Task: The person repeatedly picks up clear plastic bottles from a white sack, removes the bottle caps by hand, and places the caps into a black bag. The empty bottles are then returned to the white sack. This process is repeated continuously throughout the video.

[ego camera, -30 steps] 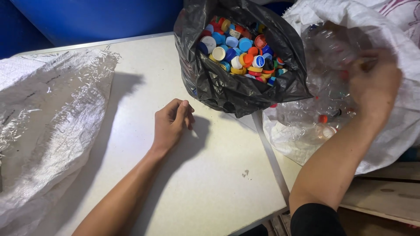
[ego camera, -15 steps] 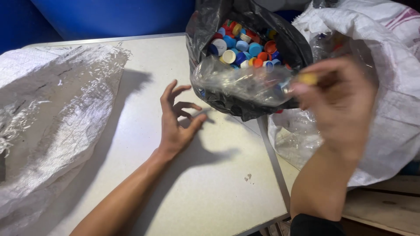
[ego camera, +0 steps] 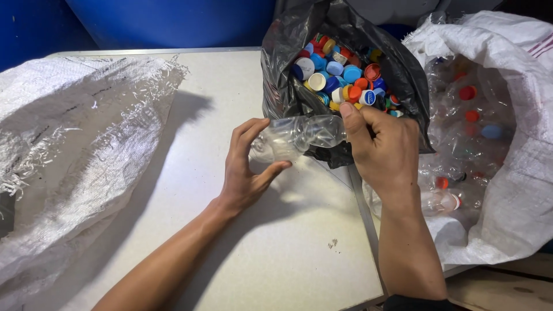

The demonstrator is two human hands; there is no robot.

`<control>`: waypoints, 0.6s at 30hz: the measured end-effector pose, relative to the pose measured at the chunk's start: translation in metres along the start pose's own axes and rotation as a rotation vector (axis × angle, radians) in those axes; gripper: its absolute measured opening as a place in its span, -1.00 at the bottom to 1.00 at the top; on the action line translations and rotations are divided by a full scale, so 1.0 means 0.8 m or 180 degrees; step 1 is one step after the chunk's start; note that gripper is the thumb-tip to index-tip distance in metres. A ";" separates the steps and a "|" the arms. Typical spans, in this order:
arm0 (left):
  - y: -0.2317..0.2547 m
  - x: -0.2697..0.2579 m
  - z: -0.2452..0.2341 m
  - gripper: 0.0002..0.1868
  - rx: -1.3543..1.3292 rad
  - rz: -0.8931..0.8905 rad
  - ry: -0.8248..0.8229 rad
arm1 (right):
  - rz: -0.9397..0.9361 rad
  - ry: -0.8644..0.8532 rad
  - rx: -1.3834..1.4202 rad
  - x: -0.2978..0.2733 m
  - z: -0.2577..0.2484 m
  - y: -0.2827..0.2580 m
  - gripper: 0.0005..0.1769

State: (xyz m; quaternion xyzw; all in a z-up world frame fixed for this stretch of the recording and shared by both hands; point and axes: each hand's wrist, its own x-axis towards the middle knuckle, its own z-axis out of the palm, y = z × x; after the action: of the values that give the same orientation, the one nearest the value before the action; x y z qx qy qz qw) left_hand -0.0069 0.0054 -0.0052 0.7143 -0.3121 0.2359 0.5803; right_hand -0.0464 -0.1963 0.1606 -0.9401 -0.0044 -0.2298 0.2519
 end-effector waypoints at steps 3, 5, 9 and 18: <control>0.003 -0.003 -0.002 -0.09 -0.0153 -0.0400 -0.0144 | -0.0151 0.0096 0.0005 -0.003 0.006 0.002 -0.42; 0.006 0.000 -0.003 -0.15 -0.0206 -0.0284 -0.0168 | -0.0310 0.0229 0.0015 -0.004 0.010 0.009 -0.36; 0.006 -0.001 -0.002 -0.15 -0.0192 -0.0356 -0.0299 | -0.0529 0.0416 -0.0020 -0.005 0.017 0.018 -0.31; 0.018 0.007 -0.002 -0.11 0.0636 -0.0099 -0.0315 | -0.0005 0.0128 -0.0095 -0.001 0.013 0.003 -0.43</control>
State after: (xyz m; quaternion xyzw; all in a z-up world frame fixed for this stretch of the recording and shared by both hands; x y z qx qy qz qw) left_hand -0.0134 0.0040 0.0087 0.7841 -0.3042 0.2212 0.4936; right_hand -0.0426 -0.1935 0.1508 -0.9389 0.0034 -0.2489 0.2377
